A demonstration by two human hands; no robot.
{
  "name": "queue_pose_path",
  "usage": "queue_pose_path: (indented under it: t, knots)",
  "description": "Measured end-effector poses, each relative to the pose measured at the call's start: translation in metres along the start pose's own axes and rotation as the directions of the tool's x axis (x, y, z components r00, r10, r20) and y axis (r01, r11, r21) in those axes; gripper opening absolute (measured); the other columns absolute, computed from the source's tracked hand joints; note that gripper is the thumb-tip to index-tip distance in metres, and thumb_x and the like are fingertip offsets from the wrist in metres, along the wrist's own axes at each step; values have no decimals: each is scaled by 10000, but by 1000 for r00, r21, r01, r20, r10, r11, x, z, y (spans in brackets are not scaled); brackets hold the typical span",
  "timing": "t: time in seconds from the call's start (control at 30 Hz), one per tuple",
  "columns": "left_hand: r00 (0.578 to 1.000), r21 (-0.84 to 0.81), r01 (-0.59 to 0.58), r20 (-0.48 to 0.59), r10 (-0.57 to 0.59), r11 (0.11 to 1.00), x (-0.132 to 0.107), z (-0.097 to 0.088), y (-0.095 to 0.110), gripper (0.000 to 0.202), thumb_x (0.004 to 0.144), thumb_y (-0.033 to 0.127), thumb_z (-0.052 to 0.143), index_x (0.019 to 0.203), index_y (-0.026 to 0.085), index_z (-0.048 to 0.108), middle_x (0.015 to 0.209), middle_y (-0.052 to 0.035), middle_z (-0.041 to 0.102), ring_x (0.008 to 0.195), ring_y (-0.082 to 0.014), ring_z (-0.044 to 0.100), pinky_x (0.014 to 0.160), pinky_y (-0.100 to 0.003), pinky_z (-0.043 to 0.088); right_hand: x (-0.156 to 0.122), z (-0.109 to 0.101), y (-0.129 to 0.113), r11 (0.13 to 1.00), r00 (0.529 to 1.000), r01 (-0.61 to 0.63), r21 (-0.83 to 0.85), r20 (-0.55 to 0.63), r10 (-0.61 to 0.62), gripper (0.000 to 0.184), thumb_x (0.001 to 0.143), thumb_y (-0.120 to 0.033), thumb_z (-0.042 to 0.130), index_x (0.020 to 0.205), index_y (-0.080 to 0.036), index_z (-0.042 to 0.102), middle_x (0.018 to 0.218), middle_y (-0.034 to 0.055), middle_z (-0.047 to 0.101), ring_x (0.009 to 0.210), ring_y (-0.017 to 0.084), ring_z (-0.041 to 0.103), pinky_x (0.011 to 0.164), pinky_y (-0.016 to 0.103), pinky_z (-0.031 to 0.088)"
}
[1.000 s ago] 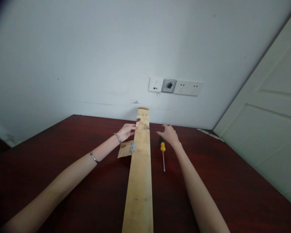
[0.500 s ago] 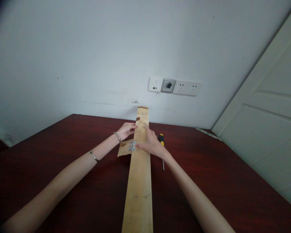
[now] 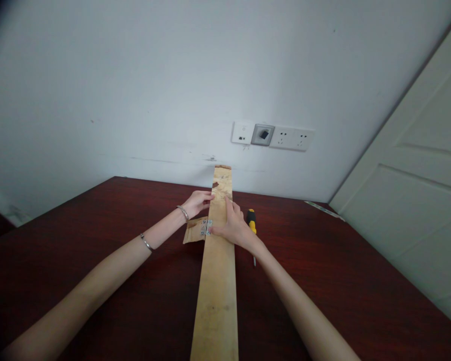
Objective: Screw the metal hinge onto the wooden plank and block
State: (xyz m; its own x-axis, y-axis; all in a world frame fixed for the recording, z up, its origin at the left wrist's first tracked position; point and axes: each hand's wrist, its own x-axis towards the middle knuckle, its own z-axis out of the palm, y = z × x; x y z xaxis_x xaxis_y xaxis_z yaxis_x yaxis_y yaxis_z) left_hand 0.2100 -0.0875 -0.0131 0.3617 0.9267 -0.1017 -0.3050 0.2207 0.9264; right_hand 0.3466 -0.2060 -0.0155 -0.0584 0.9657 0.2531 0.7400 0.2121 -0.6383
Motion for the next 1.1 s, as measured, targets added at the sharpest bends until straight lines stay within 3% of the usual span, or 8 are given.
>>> queue_pose_path:
  t: [0.23, 0.33, 0.43, 0.63, 0.8, 0.93, 1.1]
  knots:
    - [1000, -7, 20, -19, -20, 1000, 0, 0, -2, 133, 670, -51, 681, 652, 81, 678, 721, -77, 701, 674, -137, 645, 806, -316, 527, -14, -9, -8, 997, 997, 10, -71, -78, -15, 938, 686, -452, 683, 1477, -199, 248, 1427, 175, 435, 1348, 372, 371, 1091, 555, 294]
    - [999, -11, 30, -22, -30, 999, 1, 0, -3, 142, 673, -58, 666, 652, 82, 677, 716, -74, 698, 668, -133, 646, 791, -296, 529, -36, -13, -13, 981, 990, -90, -171, -123, 69, 988, 676, -510, 670, 1467, -87, 255, 1451, 253, 385, 1358, 429, 337, 1077, 576, 307]
    - [999, -16, 25, -41, -26, 1000, 3, -1, -5, 149, 675, -65, 656, 636, 78, 669, 695, -72, 690, 634, -126, 638, 780, -303, 533, -66, -9, -22, 959, 987, -91, -269, -150, 52, 985, 701, -553, 636, 1435, 4, 286, 1441, 312, 371, 1351, 466, 327, 1072, 581, 311]
    - [998, -10, 16, -64, -17, 1000, 7, -4, -9, 150, 645, -67, 679, 624, 79, 652, 654, -66, 678, 612, -126, 632, 741, -300, 546, -131, 37, -34, 942, 967, -167, -290, -237, 99, 978, 709, -556, 634, 1448, -43, 251, 1386, 311, 435, 1293, 481, 399, 1011, 623, 350]
    - [999, -13, 2, -50, -2, 1000, 8, -8, -11, 145, 625, -64, 682, 649, 77, 659, 680, -74, 690, 625, -136, 640, 736, -302, 554, -156, 75, -48, 923, 939, -261, -283, -295, 175, 1060, 628, -463, 727, 1464, -111, 181, 1379, 296, 425, 1177, 493, 485, 931, 602, 416]
    - [999, -13, -14, -40, 13, 1000, 9, -10, -10, 174, 603, -66, 679, 686, 87, 666, 689, -66, 696, 645, -150, 652, 752, -316, 558, -155, 75, -66, 884, 926, -282, -372, -346, 150, 867, 641, -399, 721, 1344, -43, 359, 1262, 316, 488, 1073, 470, 513, 886, 561, 441]
    - [999, 4, -15, -43, 15, 1000, 13, -13, -14, 173, 609, -63, 656, 681, 93, 652, 683, -65, 695, 659, -160, 661, 735, -303, 562, -152, 64, -82, 851, 911, -322, -415, -379, 160, 475, 695, -286, 653, 1110, -79, 548, 990, 181, 551, 878, 336, 530, 799, 453, 462]
